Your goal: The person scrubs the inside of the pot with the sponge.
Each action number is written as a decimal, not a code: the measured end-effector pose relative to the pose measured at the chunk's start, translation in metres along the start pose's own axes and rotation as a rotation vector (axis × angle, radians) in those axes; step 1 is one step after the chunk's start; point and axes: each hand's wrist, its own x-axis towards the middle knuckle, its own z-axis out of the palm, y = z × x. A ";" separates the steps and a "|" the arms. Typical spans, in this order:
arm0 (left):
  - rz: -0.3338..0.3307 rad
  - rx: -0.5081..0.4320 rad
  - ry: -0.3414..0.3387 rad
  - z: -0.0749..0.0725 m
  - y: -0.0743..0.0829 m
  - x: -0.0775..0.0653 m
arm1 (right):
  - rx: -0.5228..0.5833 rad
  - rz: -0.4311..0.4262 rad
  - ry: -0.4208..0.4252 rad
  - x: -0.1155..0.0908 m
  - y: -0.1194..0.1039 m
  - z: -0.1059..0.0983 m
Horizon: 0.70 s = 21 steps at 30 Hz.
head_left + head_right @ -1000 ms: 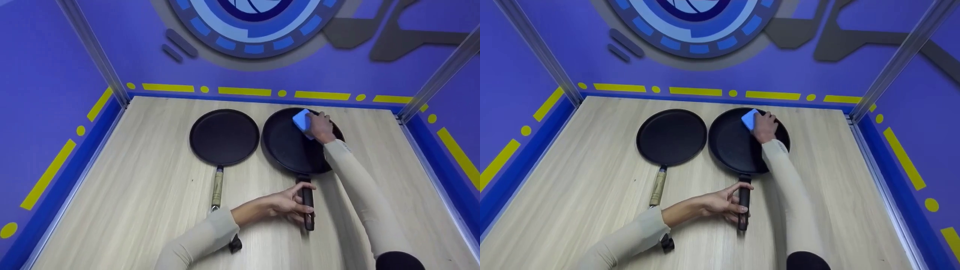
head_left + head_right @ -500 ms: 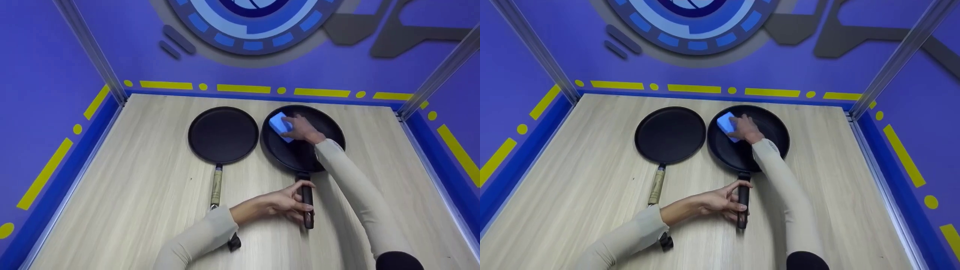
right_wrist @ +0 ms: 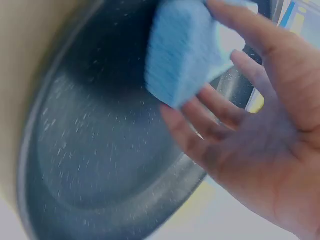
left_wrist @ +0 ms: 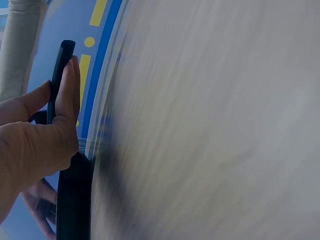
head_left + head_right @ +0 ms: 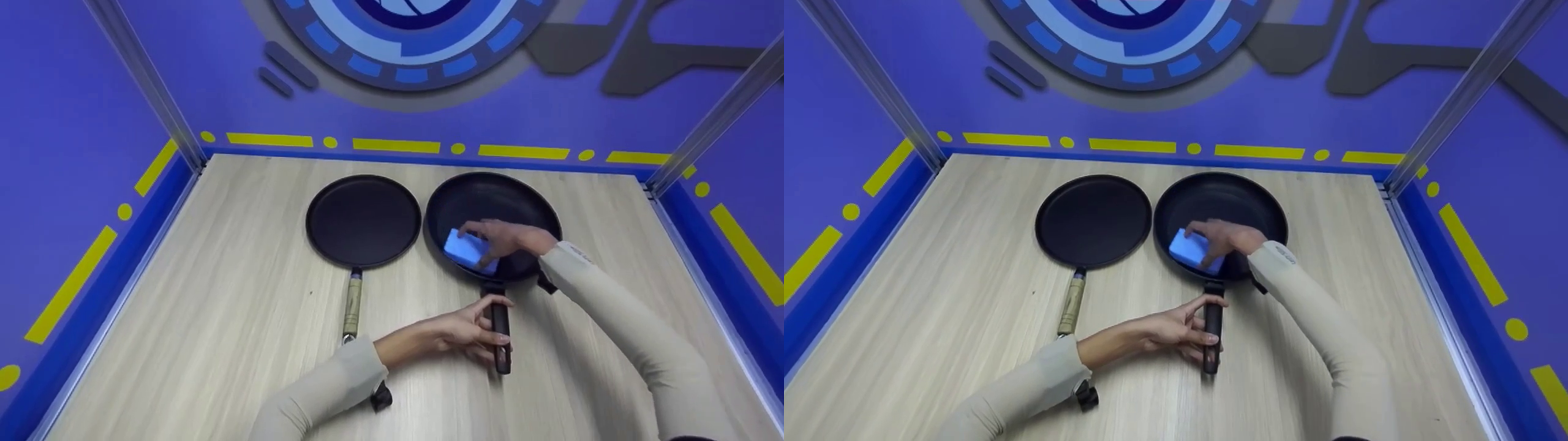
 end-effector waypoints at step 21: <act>0.017 0.048 0.019 -0.002 0.000 -0.002 | -0.109 0.186 0.234 -0.033 0.078 -0.012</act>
